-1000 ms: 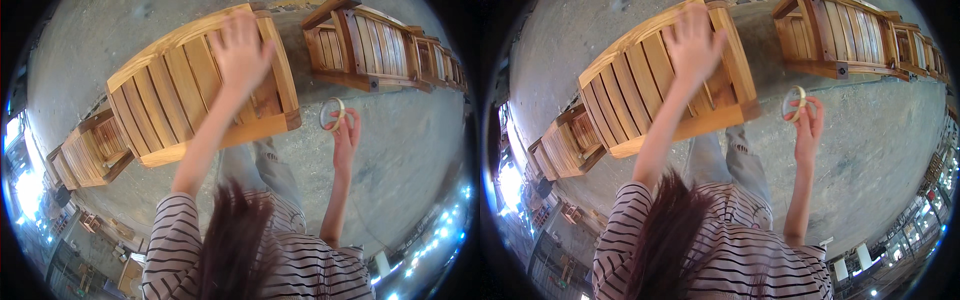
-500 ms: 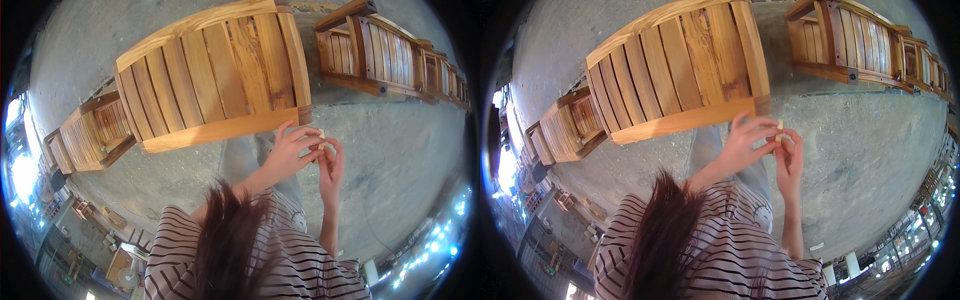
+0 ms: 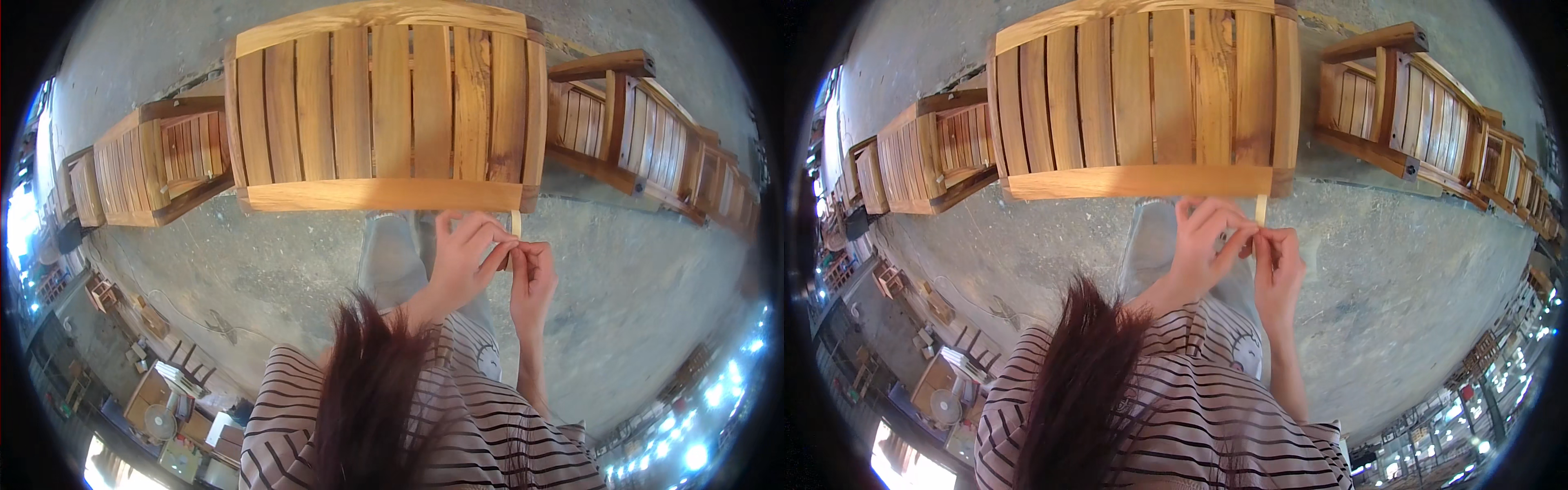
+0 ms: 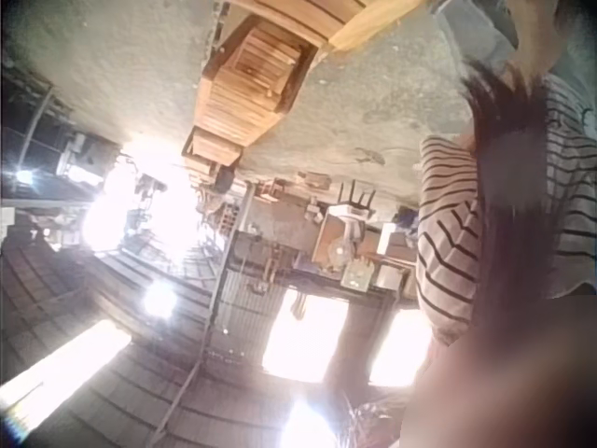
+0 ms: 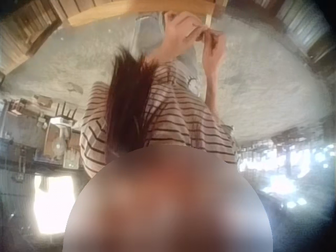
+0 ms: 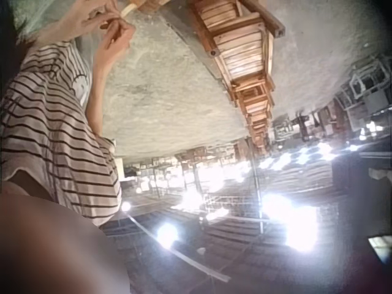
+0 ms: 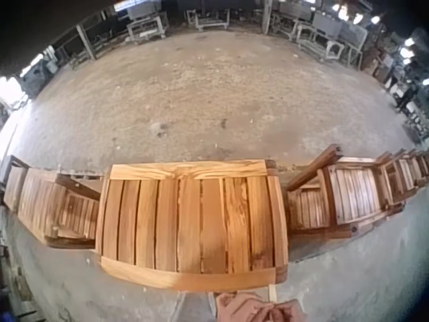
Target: Taping specific joints or points on wooden stools in a factory.
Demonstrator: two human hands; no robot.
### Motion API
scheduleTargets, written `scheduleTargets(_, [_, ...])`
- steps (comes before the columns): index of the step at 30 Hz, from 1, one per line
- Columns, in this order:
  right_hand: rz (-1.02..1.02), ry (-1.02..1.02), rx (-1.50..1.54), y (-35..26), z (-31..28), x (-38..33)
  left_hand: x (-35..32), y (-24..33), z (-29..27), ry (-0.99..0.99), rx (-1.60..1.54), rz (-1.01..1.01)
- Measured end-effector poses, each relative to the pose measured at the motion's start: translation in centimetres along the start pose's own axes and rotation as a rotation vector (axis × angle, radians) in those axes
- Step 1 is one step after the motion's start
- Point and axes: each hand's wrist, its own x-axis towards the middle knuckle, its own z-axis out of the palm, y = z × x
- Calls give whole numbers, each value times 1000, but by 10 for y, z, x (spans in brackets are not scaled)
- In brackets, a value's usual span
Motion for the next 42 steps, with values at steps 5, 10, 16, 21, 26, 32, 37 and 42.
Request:
scheduleTargets(5, [-114, 168, -63, -11, 17, -1, 9, 12, 1, 136, -91, -84])
scheduleTargets(10, [-223, 183, -31, -15, 19, -12, 11, 10, -4, 369, -67, -73])
scheduleTargets(16, [-127, 138, 175, -6, 8, -34, 66, -72, -139, 663, 333, -179])
scheduleTargets(21, [-156, 127, 230, -25, 1, -22, 77, -122, -154, 589, 633, -165])
scheduleTargets(26, [-282, 177, 212, -30, -21, -15, 84, -143, -151, 502, 585, -44])
scheduleTargets(32, [-338, 207, 205, -54, -25, -13, 70, -164, -165, 341, 690, -299])
scheduleTargets(37, [-455, 182, 212, -65, -38, -14, 78, -154, -161, 317, 812, -395])
scheduleTargets(42, [-501, 155, 308, -86, -38, -14, 115, -142, -196, 40, 802, -569])
